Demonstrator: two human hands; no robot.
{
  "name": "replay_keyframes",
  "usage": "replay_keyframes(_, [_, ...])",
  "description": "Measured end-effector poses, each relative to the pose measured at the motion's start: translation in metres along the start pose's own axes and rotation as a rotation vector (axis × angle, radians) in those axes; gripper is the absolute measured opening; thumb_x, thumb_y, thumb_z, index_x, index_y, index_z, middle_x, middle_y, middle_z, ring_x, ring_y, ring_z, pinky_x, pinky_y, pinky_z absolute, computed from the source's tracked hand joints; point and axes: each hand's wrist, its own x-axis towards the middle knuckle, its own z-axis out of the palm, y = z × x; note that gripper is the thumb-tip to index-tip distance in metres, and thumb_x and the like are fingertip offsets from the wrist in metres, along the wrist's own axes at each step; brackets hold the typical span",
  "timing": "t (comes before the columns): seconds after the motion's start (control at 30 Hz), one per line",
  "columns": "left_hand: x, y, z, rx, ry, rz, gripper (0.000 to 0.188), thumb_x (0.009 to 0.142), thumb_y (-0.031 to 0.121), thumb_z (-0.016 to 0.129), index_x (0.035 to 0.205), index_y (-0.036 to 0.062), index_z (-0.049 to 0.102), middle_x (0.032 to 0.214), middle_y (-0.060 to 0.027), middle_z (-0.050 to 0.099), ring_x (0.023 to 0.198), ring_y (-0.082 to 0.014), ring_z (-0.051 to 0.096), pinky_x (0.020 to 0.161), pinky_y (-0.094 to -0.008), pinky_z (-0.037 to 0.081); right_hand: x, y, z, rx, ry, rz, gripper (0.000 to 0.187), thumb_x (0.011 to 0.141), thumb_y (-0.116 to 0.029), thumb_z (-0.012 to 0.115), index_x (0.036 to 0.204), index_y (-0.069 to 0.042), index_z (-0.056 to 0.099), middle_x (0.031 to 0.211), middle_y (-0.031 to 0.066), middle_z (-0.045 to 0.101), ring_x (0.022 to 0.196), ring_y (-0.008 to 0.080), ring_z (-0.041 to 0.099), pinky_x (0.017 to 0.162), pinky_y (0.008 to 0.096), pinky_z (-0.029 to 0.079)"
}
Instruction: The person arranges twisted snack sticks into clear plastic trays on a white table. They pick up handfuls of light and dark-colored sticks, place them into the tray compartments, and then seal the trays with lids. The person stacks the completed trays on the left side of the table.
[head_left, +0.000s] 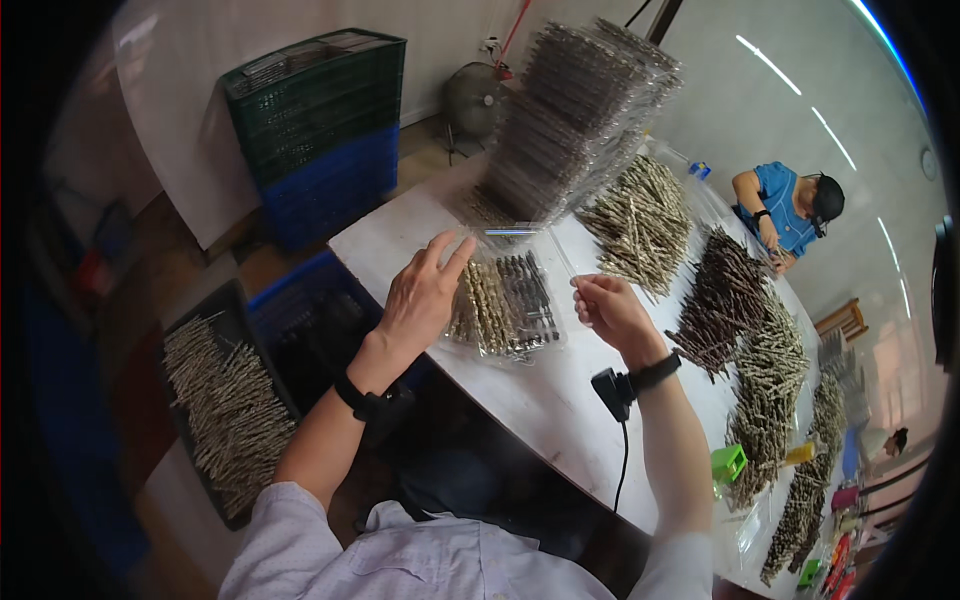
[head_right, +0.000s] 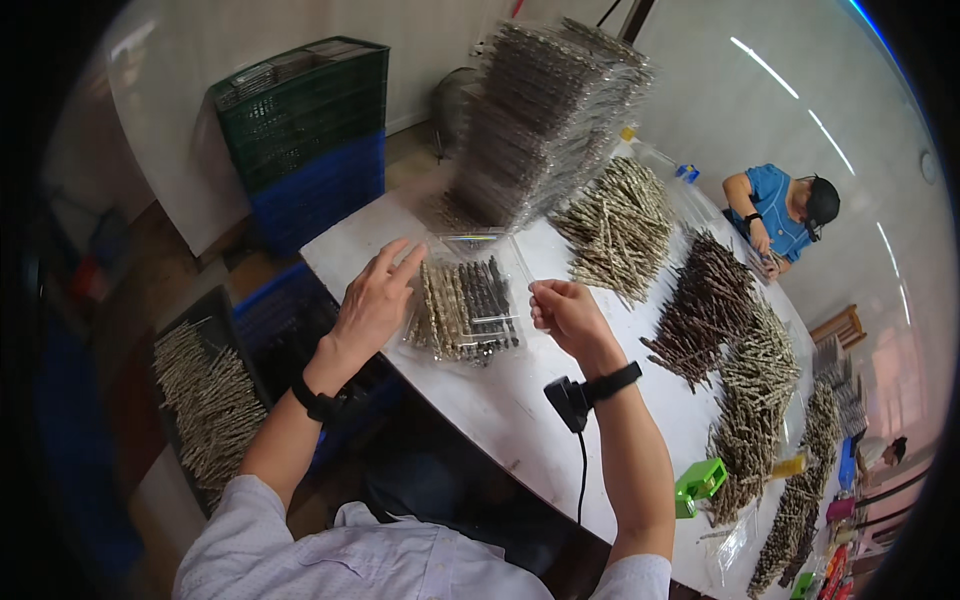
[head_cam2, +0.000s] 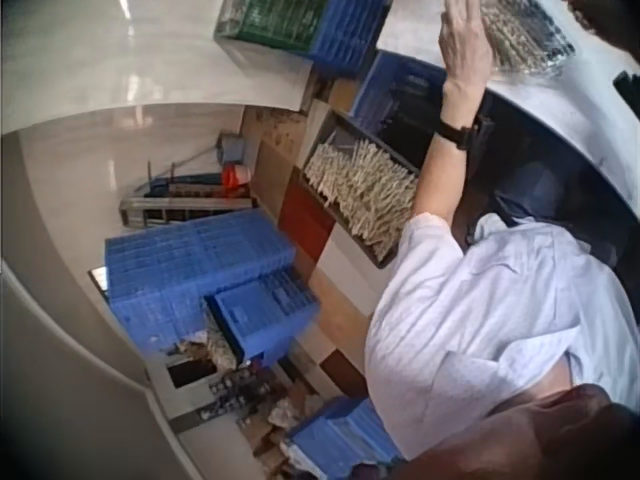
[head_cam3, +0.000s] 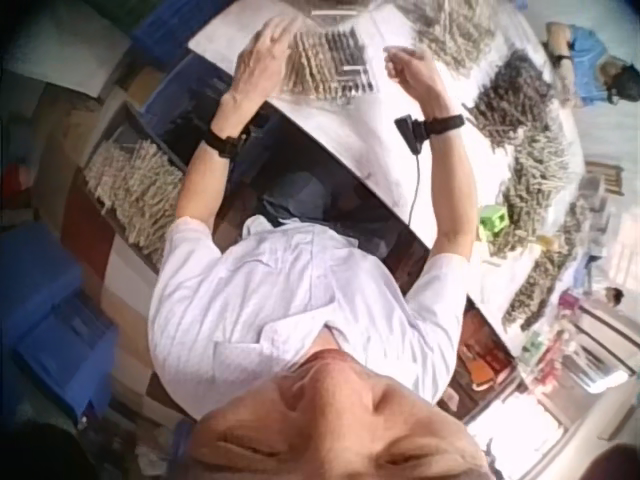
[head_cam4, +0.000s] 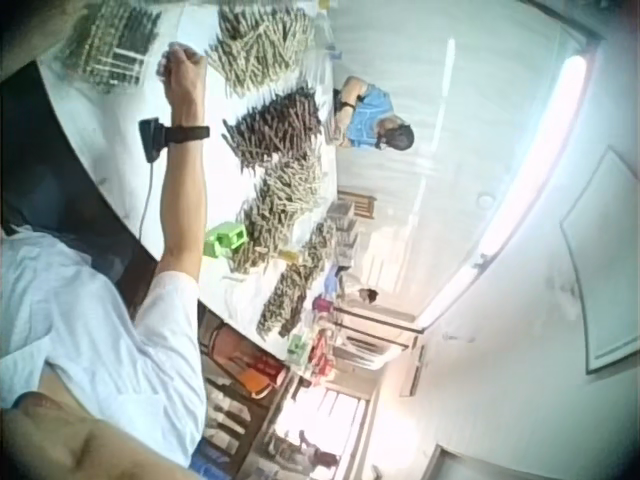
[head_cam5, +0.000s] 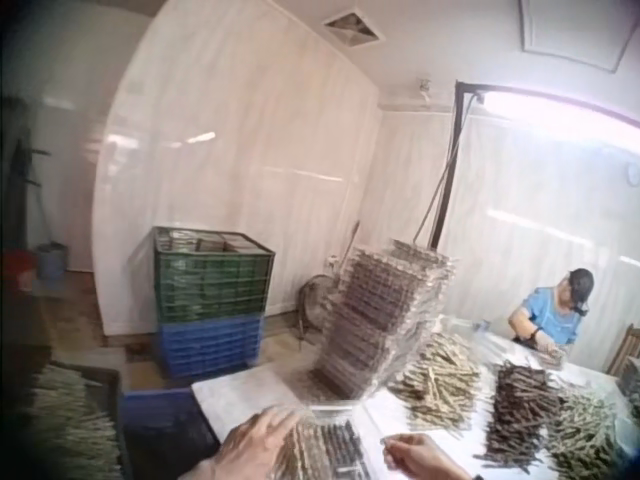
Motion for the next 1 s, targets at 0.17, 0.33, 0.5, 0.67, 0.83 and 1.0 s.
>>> replay_keyframes(0.17, [-0.027, 0.004, 0.008, -0.11, -0.076, -0.036, 0.056, 0.082, -0.001, 0.065, 0.136, 0.0078, 0.052, 0.137, -0.0173, 0.048, 0.112, -0.0337, 0.058, 0.096, -0.0422, 0.051, 0.03, 0.015, 0.004, -0.137, 0.086, 0.048, 0.016, 0.097, -0.011, 0.06, 0.095, 0.005, 0.061, 0.074, 0.0061, 0.061, 0.058, 0.013, 0.056, 0.053, 0.0271, 0.048])
replay_keyframes(0.33, [-0.042, 0.018, 0.014, -0.139, -0.146, -0.009, 0.05, 0.085, -0.003, 0.056, 0.134, 0.0075, 0.055, 0.137, -0.019, 0.048, 0.117, -0.0362, 0.056, 0.099, -0.0435, 0.049, 0.019, 0.016, 0.018, -0.612, 0.186, -0.047, 0.02, 0.091, -0.01, 0.057, 0.09, 0.007, 0.066, 0.071, 0.0077, 0.064, 0.056, 0.0136, 0.061, 0.053, 0.0273, 0.05])
replay_keyframes(0.5, [-0.047, 0.024, 0.016, -0.152, -0.146, 0.003, 0.051, 0.083, -0.006, 0.054, 0.132, 0.0066, 0.058, 0.137, -0.0198, 0.048, 0.116, -0.0369, 0.055, 0.1, -0.0443, 0.048, 0.019, 0.019, 0.022, -0.865, 0.216, -0.102, 0.028, 0.09, -0.019, 0.054, 0.088, 0.004, 0.07, 0.069, 0.0133, 0.068, 0.061, 0.0227, 0.068, 0.06, 0.0359, 0.054])
replay_keyframes(0.67, [-0.049, 0.021, 0.02, -0.129, -0.13, 0.022, 0.046, 0.082, -0.005, 0.054, 0.127, 0.0019, 0.059, 0.136, -0.0197, 0.049, 0.111, -0.0356, 0.055, 0.097, -0.0441, 0.048, 0.026, 0.031, 0.014, -1.327, 0.243, -0.243, 0.034, 0.092, -0.028, 0.051, 0.085, -0.002, 0.072, 0.076, 0.0249, 0.066, 0.072, 0.0437, 0.065, 0.071, 0.0497, 0.053])
replay_keyframes(0.83, [-0.049, 0.019, 0.02, -0.149, -0.113, -0.001, 0.041, 0.084, -0.003, 0.056, 0.125, -0.0018, 0.058, 0.136, -0.0209, 0.049, 0.113, -0.0355, 0.055, 0.097, -0.0435, 0.049, 0.02, 0.025, 0.021, -1.268, 0.224, -0.24, 0.032, 0.092, -0.028, 0.054, 0.083, -0.003, 0.072, 0.072, 0.0248, 0.065, 0.071, 0.0432, 0.065, 0.07, 0.0489, 0.052])
replay_keyframes(1.0, [-0.053, 0.018, 0.024, -0.174, -0.114, -0.008, 0.042, 0.084, -0.001, 0.058, 0.126, -0.0022, 0.057, 0.135, -0.0232, 0.049, 0.117, -0.0358, 0.055, 0.098, -0.0427, 0.048, 0.018, 0.024, 0.02, -1.205, 0.204, -0.26, 0.029, 0.091, -0.026, 0.057, 0.084, -0.002, 0.071, 0.07, 0.0237, 0.064, 0.068, 0.0413, 0.064, 0.067, 0.0458, 0.051])
